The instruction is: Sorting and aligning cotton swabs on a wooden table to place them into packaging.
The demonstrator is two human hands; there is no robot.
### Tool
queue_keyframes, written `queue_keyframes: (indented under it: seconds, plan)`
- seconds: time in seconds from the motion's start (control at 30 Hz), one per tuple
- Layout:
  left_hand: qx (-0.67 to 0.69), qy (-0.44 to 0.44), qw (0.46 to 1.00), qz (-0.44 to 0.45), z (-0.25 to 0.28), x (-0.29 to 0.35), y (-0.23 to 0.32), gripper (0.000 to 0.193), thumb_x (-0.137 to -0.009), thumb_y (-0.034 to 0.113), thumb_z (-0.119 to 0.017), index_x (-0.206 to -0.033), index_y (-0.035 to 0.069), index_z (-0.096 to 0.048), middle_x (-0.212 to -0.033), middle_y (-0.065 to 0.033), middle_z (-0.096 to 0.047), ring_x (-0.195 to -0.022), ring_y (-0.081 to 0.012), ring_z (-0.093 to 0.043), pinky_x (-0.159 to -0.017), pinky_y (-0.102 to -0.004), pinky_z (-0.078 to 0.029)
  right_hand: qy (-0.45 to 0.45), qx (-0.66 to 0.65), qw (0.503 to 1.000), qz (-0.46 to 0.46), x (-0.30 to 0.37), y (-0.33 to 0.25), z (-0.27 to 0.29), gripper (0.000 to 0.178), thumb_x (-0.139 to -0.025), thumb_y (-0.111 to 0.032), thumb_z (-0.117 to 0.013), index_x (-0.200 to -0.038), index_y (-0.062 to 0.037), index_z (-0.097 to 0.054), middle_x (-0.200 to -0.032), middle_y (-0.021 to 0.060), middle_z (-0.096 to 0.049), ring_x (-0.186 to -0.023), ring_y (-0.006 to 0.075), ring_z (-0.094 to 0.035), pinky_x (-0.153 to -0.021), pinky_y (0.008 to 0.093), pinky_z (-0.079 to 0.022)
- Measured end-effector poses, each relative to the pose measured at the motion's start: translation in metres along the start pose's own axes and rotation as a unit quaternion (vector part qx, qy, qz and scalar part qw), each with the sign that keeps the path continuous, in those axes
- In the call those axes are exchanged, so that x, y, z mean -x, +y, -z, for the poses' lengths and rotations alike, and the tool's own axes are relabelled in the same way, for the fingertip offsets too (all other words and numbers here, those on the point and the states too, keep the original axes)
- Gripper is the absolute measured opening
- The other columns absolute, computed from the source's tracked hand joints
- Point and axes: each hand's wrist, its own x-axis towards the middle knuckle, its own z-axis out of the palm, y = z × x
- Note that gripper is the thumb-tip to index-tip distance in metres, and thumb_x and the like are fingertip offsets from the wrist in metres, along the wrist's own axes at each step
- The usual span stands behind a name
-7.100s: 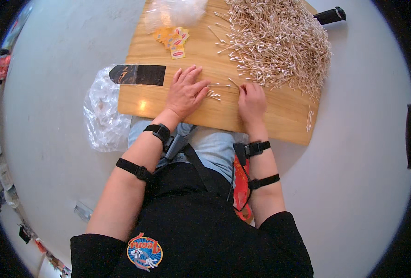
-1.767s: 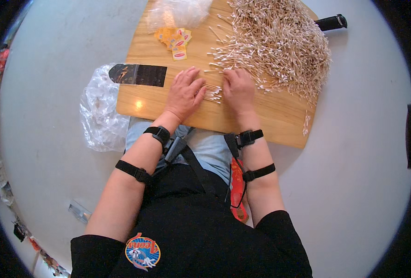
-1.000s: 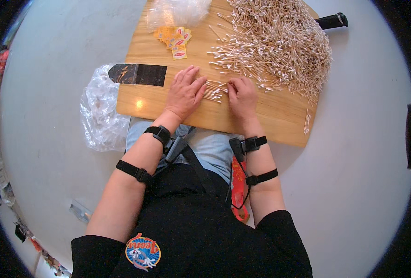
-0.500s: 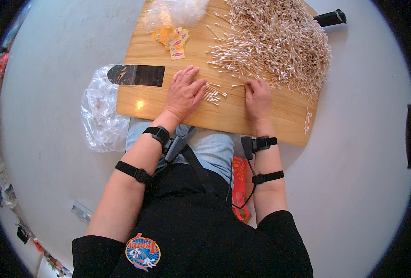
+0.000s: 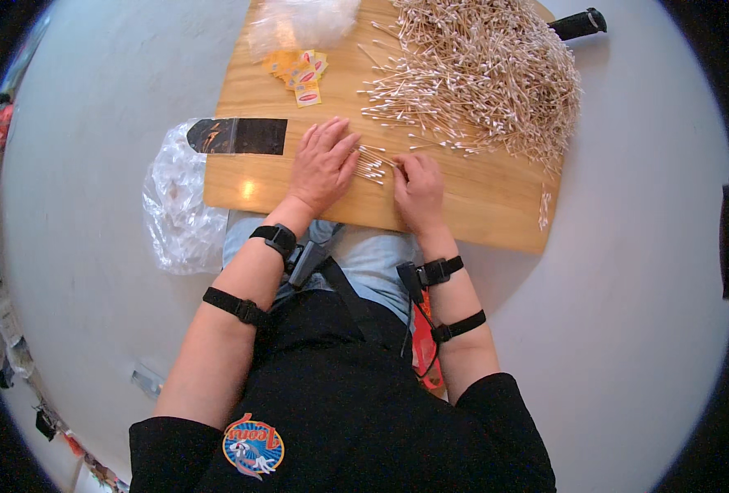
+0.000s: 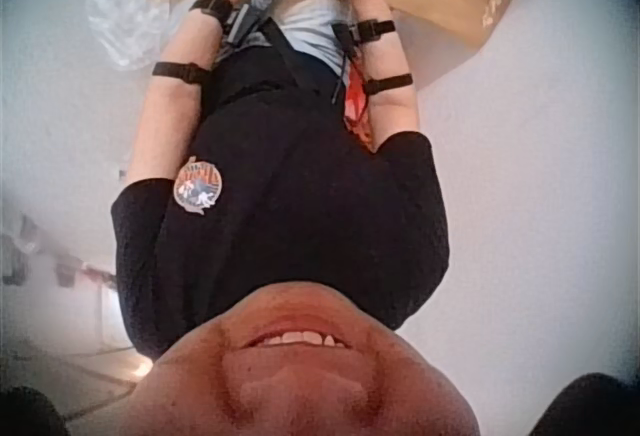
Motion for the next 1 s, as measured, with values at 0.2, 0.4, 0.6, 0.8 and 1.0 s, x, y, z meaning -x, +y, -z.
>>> queue_keyframes:
  seconds: [0.2,0.4,0.6,0.8,1.0]
  plan:
    - [-0.034,-0.020,0.999,-0.008,-0.003,0.001,-0.001,0.031,-0.093,0.031,-0.059,-0.117,0.013,-0.067,-0.136,-0.0114,-0.055,-0.134,-0.0272,-0.045,-0.116,-0.0448,-0.027,0.008,0.001,0.999,0.033,-0.011,0.001,-0.014,0.010,-0.083,-0.003,-0.064,-0.093,-0.0053,-0.064,-0.088,0.0134,-0.060,-0.087,0.0347,-0.058,-0.077,0.0445,-0.048]
    - [0.023,-0.021,1.000,-0.003,0.002,0.001,-0.003,0.029,-0.093,0.026,-0.059,-0.117,0.011,-0.066,-0.134,-0.0138,-0.057,-0.133,-0.0290,-0.046,-0.115,-0.0445,-0.031,-0.003,-0.038,0.998,0.042,-0.015,-0.009,-0.023,0.010,-0.084,-0.003,-0.064,-0.093,-0.0043,-0.064,-0.087,0.0133,-0.060,-0.085,0.0345,-0.058,-0.075,0.0437,-0.049]
    - [0.309,0.043,0.936,0.162,0.007,0.000,0.000,0.032,-0.100,0.024,-0.051,-0.124,0.005,-0.062,-0.139,-0.0188,-0.053,-0.133,-0.0344,-0.046,-0.114,-0.0400,-0.033,0.079,-0.191,0.972,-0.109,0.000,-0.012,-0.028,0.022,-0.096,-0.010,-0.055,-0.115,-0.0006,-0.061,-0.109,0.0170,-0.063,-0.100,0.0313,-0.062,-0.089,0.0378,-0.049]
    - [0.437,0.065,0.876,0.193,0.000,-0.005,0.005,0.048,-0.108,0.034,-0.034,-0.140,0.002,-0.049,-0.150,-0.0171,-0.044,-0.141,-0.0275,-0.038,-0.117,-0.0349,-0.026,0.065,-0.293,0.948,-0.103,-0.007,-0.021,-0.045,0.036,-0.104,-0.021,-0.044,-0.131,0.0005,-0.052,-0.128,0.0202,-0.057,-0.120,0.0330,-0.054,-0.104,0.0396,-0.041]
    - [0.463,0.049,0.862,0.199,-0.004,-0.004,0.013,0.056,-0.108,0.039,-0.029,-0.144,-0.002,-0.042,-0.150,-0.0160,-0.043,-0.142,-0.0245,-0.034,-0.118,-0.0351,-0.023,0.080,-0.320,0.939,-0.099,-0.011,-0.032,-0.059,0.036,-0.106,-0.022,-0.040,-0.132,0.0004,-0.051,-0.131,0.0201,-0.056,-0.123,0.0322,-0.053,-0.106,0.0394,-0.040]
